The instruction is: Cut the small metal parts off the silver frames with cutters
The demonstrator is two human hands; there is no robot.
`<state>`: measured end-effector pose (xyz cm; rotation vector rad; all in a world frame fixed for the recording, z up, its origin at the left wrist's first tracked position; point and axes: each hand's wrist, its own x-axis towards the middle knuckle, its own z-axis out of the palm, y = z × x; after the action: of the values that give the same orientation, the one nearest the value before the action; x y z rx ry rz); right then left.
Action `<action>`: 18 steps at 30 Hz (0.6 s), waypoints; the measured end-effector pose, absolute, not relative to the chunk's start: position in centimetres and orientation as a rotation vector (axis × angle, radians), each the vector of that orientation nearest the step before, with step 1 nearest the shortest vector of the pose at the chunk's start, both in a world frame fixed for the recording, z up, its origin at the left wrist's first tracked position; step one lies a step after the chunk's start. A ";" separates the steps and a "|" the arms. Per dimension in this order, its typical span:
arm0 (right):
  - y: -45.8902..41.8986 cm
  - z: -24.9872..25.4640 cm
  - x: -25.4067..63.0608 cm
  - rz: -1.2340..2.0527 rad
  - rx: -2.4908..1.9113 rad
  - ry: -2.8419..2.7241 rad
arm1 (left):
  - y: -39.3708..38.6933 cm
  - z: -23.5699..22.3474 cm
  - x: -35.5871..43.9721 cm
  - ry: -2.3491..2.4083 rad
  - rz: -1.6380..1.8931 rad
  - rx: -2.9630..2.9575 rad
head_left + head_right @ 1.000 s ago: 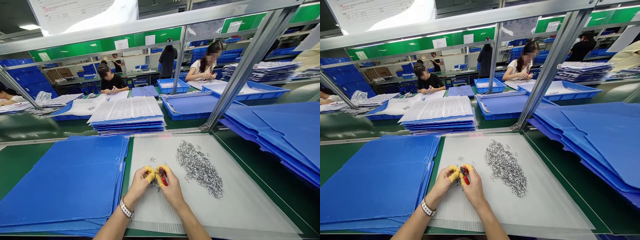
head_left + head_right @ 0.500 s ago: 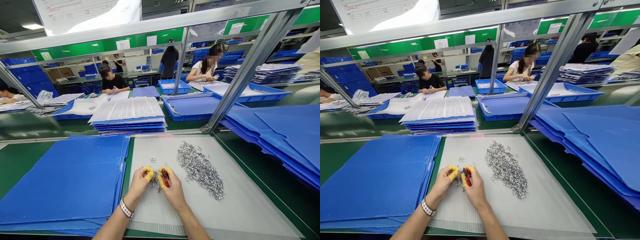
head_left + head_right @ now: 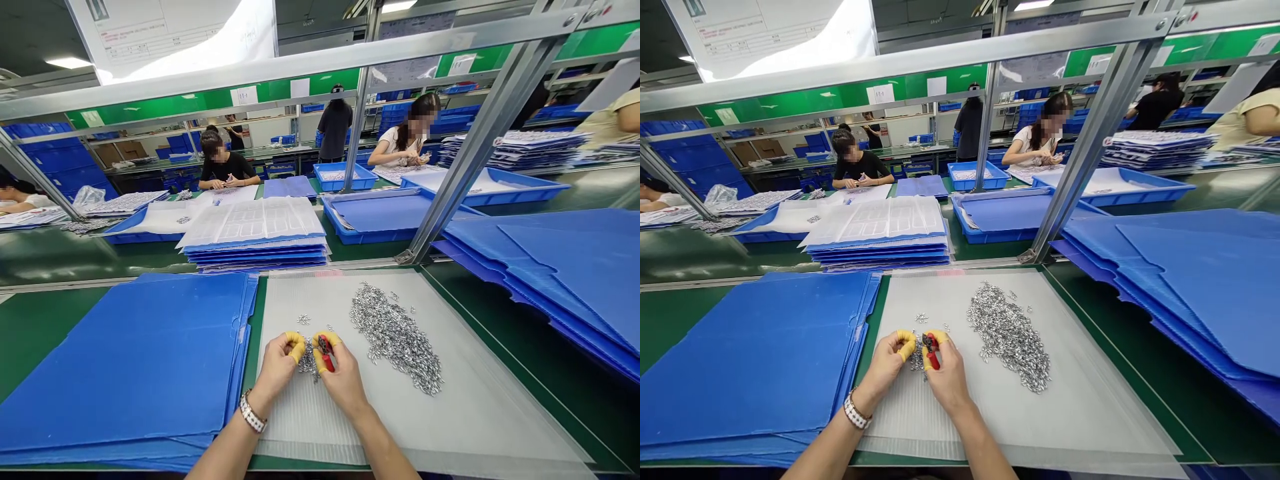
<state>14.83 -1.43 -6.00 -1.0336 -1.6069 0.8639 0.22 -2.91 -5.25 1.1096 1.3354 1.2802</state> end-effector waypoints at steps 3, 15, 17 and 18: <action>-1.4 -5.8 14.6 0.842 -1.020 -1.626 | -3.1 -5.1 0.4 1.335 1.261 1.154; -0.7 -6.6 17.8 0.840 -1.151 -1.376 | -2.8 -4.1 -1.7 1.720 1.216 1.503; -0.5 -7.0 18.8 0.860 -1.160 -1.287 | -3.0 -3.6 -1.7 1.749 1.175 1.612; -0.5 -7.1 19.2 0.863 -1.163 -1.264 | -3.2 -3.3 -1.6 1.744 1.144 1.671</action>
<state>19.19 -0.49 -7.15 -1.1626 -1.2636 0.8630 -1.64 -3.18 -3.34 1.6714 1.7443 1.1445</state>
